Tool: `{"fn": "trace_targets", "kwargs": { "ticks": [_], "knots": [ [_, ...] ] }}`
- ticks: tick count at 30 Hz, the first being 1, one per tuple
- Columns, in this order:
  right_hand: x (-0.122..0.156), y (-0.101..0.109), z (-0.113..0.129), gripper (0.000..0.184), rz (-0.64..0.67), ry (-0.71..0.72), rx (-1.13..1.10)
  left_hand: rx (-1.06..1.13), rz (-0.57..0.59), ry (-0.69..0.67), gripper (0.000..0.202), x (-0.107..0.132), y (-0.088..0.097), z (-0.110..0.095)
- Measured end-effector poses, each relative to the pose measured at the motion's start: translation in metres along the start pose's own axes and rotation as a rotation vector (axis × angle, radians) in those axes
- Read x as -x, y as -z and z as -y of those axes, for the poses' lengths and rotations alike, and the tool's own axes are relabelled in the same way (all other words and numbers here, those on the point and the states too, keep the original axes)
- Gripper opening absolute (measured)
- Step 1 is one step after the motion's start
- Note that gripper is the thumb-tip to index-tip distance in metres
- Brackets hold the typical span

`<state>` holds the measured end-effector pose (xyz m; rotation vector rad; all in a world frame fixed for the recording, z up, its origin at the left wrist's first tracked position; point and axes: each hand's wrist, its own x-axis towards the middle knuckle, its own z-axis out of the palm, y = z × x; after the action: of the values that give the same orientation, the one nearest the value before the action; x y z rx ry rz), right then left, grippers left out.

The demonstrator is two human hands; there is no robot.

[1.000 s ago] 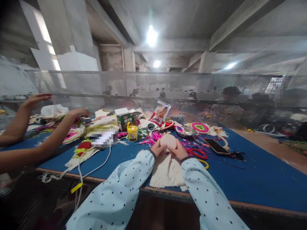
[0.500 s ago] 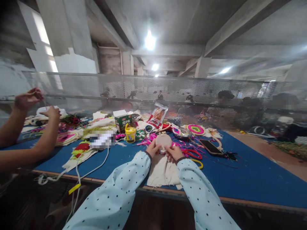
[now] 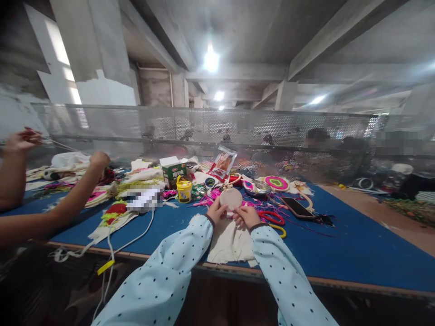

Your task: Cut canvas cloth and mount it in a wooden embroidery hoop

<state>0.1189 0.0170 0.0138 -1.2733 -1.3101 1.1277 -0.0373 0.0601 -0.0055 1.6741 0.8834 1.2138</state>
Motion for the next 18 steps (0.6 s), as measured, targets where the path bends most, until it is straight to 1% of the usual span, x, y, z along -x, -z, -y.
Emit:
{"fn": "trace_targets", "kwargs": {
  "ticks": [12,18],
  "knots": [
    [-0.0016,-0.0013,-0.0055,0.017,0.032,0.011,-0.016,-0.017,-0.021,0.015,0.036,-0.0008,-0.0009,0.0022],
    [-0.0011,0.0039,-0.0044,0.021,0.057,0.01,0.048,-0.028,-0.051,0.025,0.034,-0.0027,0.0001,0.0054]
  ]
}}
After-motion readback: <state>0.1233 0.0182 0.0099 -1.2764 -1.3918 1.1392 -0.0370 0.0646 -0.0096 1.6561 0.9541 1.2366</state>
